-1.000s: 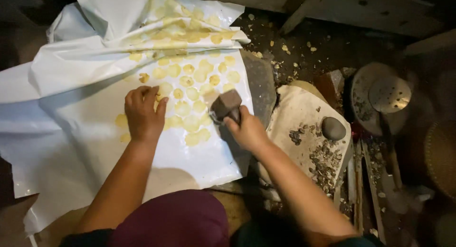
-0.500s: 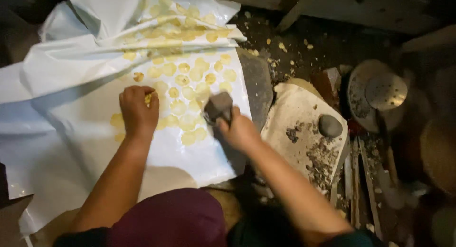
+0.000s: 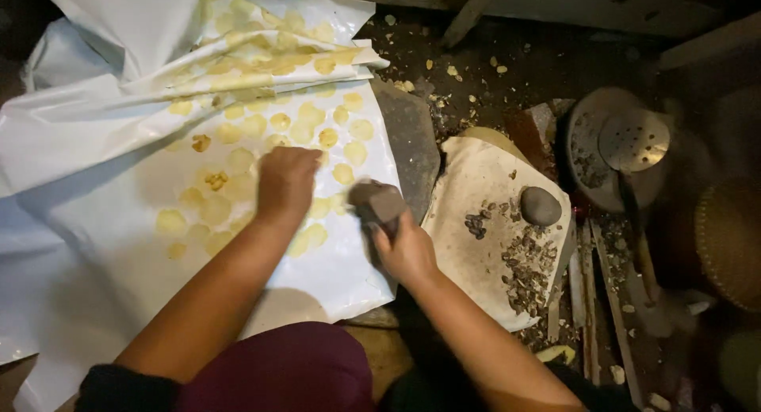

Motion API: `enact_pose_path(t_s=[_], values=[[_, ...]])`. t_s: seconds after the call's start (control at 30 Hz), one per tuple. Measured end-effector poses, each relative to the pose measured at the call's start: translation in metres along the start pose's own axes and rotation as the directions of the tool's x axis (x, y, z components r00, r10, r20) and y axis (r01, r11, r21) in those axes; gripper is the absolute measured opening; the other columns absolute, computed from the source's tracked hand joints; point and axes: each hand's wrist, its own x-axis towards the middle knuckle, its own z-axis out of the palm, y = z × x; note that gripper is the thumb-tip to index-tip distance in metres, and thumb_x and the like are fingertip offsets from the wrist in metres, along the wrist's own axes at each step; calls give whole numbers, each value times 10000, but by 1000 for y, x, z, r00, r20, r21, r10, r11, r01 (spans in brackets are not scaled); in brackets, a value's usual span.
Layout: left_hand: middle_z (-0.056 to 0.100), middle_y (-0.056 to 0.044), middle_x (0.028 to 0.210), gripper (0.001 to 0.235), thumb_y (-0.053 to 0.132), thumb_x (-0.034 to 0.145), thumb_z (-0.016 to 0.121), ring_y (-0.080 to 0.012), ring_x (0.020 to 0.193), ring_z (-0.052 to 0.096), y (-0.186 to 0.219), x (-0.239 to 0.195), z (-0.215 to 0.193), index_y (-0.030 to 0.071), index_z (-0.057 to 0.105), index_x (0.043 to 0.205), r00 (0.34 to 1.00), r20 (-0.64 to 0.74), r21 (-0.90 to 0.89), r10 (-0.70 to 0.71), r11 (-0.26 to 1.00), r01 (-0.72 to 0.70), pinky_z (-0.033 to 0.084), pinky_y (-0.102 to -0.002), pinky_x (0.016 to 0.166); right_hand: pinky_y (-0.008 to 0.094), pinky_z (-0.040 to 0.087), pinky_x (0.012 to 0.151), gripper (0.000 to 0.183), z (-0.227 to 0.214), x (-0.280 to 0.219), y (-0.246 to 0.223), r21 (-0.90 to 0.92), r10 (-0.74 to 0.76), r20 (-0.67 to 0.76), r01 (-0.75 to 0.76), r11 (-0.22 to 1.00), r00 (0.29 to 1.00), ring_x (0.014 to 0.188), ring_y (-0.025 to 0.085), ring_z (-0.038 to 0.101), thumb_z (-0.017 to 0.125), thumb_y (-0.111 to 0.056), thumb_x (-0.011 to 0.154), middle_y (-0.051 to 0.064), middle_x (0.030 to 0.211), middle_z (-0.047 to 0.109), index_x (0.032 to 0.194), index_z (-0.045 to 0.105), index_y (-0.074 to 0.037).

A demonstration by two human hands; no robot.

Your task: Flattening nuts with a mallet and grinding them on a stone slab

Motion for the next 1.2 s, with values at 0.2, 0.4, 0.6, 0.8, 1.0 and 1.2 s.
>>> enact_pose_path(t_s=[0.2,0.4,0.6,0.8,1.0,1.2], values=[[680,10,864,52,253,919,750,-227,900,648,39,17,53,234,775,960,976,130,-33,174,985,-171,473,-380,846,612,551,799,490,-65,18,8,168,142,-208,-108,980,968,981,530,692,686,-458,919,310,931,716,1104,602,-12],[659,-4,896,167,329,880,787,-242,924,645,36,25,85,212,745,991,975,175,-29,134,991,-130,473,-409,868,483,563,685,254,-111,10,-12,340,-39,-715,395,853,698,852,381,732,753,-183,896,275,861,708,1055,690,5],[677,-218,980,283,344,1033,592,-418,975,646,43,41,-6,114,754,1068,803,322,-483,-501,643,594,452,-506,893,595,591,753,456,-25,62,-3,137,86,-212,-57,989,973,932,500,724,668,-372,941,325,941,715,1115,607,45],[567,-116,1221,437,273,910,895,-374,1146,571,-57,-55,-62,120,720,1280,977,-188,295,-100,943,153,477,-520,951,613,576,774,564,-32,75,6,21,34,-188,-31,999,982,962,541,701,664,-428,940,359,977,699,1206,509,44],[665,-112,1000,117,51,1008,773,-314,1040,666,-75,-64,-65,63,779,1124,989,-119,132,-87,986,102,487,-413,1014,623,547,831,506,-88,50,-21,189,-8,-233,53,980,972,1033,523,671,710,-395,913,336,1034,704,1203,582,1],[653,-98,962,76,74,991,734,-353,936,672,-34,-43,-39,94,729,1065,995,-60,20,-76,997,77,531,-463,842,581,566,841,463,-20,58,10,-14,49,-218,-54,998,975,1000,506,699,680,-387,933,312,1008,694,1098,606,40]])
